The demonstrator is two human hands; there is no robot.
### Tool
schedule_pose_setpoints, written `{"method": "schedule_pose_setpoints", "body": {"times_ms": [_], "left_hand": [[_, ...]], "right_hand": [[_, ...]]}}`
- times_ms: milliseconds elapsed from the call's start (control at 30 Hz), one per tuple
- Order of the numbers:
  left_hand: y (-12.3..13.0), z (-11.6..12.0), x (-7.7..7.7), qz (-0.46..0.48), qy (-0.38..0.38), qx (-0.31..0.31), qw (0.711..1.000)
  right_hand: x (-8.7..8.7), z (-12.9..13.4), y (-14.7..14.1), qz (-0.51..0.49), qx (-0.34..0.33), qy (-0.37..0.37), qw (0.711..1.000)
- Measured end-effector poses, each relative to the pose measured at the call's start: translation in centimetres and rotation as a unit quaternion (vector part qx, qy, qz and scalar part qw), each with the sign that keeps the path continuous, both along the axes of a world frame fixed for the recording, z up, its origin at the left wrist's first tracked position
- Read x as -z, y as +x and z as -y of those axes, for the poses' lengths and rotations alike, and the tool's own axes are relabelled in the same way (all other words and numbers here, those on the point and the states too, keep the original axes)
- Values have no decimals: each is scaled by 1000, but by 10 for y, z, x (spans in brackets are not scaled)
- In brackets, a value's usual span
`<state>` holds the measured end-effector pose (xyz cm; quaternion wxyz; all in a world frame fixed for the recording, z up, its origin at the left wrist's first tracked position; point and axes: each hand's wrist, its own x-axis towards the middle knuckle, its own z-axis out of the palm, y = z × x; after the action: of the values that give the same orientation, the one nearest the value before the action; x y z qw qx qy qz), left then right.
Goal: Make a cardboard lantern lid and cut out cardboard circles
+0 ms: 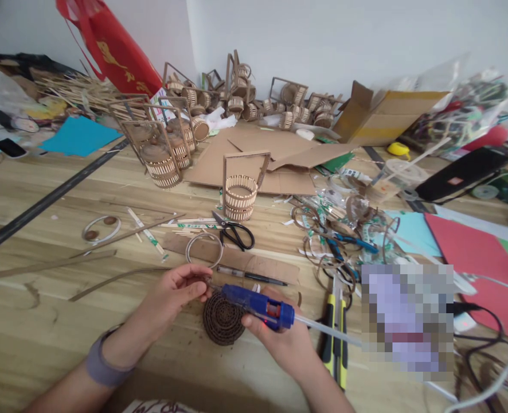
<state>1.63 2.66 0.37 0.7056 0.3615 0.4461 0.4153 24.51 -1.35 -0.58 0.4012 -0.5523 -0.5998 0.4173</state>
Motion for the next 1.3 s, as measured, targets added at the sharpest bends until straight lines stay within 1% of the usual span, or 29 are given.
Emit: {"method": "schedule_pose_setpoints", "body": {"times_ms": [133,333,533,700,867,1067,1300], "left_hand": [[0,1,1,4,-4,1,1000],[0,1,1,8,-11,-1,1000],[1,0,0,7,-13,-4,1000],[0,0,1,5,-14,-4,1000],[0,1,1,4,-13,0,1000],[0,1,2,4,-14,2,1000],[1,2,0,-2,-16,4,1000]], "right_hand": [[0,-1,0,12,7,4,1000],[1,-1,0,-3,-3,6,1000],[2,0,0,-6,1,18,1000],[5,0,1,17,-4,14,1000],[5,0,3,28,12,25,999],[4,0,2,29,5,42,999],[8,0,4,29,17,23,999]]}}
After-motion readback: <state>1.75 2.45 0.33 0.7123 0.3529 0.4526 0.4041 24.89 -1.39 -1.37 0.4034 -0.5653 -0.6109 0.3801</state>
